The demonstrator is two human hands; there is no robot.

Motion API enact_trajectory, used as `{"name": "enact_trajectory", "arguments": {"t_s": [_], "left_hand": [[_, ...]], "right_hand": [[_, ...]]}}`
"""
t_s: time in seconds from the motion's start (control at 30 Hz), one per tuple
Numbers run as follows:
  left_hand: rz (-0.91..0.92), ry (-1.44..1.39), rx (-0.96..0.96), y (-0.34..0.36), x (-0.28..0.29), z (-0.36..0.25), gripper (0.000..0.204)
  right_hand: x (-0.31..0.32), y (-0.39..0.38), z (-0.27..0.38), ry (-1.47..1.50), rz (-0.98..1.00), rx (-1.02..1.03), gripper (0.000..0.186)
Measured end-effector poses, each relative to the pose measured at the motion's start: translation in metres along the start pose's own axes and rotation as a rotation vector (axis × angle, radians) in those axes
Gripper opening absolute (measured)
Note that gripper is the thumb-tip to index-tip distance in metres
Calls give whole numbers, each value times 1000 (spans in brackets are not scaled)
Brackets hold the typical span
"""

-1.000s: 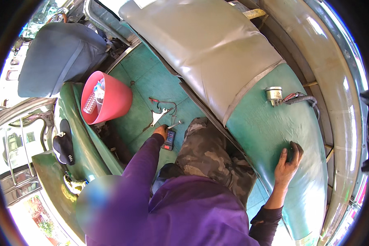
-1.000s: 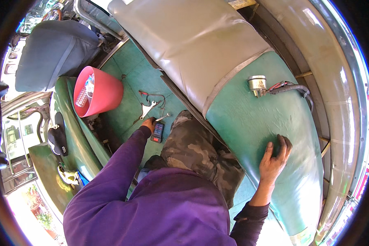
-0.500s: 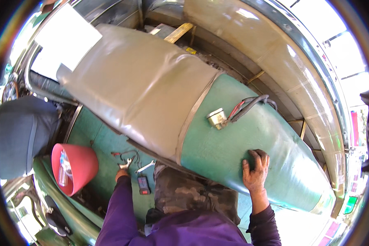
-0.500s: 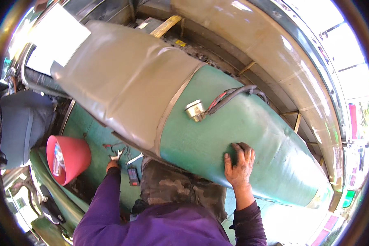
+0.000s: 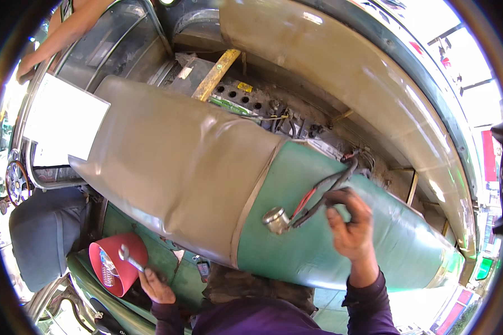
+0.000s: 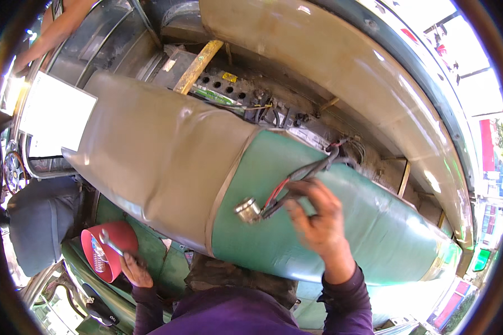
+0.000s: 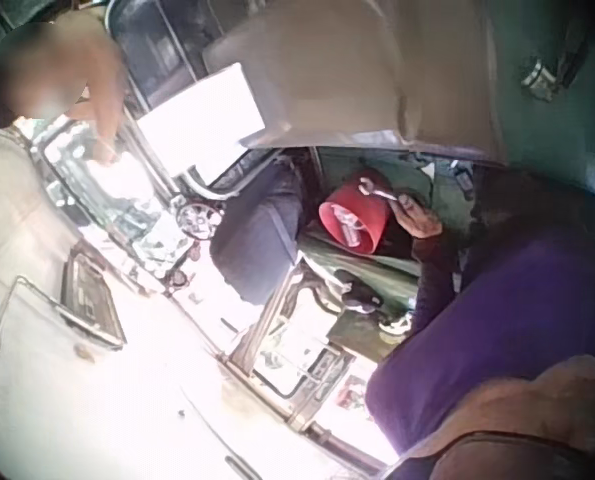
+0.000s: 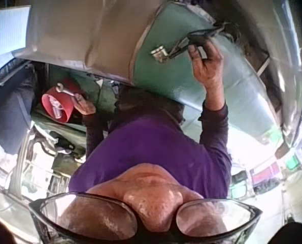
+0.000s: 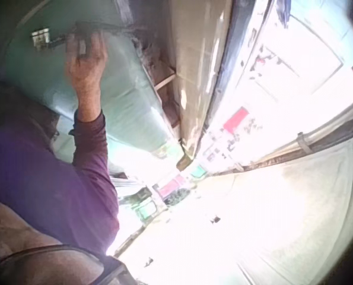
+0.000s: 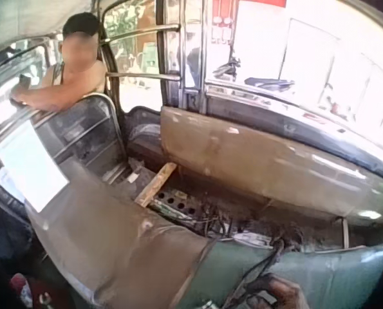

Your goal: The person uses a digital battery tester to check voltage on a vehicle battery and then uses a wrench to loosen and tighten battery terminal connections. The person repeatedly connects and disconnects the tester while adjusting the terminals.

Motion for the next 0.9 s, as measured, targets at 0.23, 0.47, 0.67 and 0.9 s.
{"name": "enact_trajectory", "arguments": {"t_s": [0.23,0.47,0.67,0.9], "left_hand": [[1064,1175,-559,-55,-410,-56,36],[1012,1105,-179,116,-635,-102,46],[545,903,-566,231,-670,-55,38],[543,985,-413,230,-662,-59,35]], "right_hand": [[-59,108,-70,696,89,-309,34],[-60,153,-267,-430,607,-506,43],[-116,201,-383,-620,899,-406,37],[-158,251,-423,-814,1040,-377,29]]}}
Point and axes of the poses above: each hand's wrist, its own y-axis towards the middle knuckle, its own x-axis out of the back of the hand, z = x × y, the point moved 4 cm from there along y, towards the middle knuckle, and after that the axes turned 15 degrees about x, right-handed, at the moved point
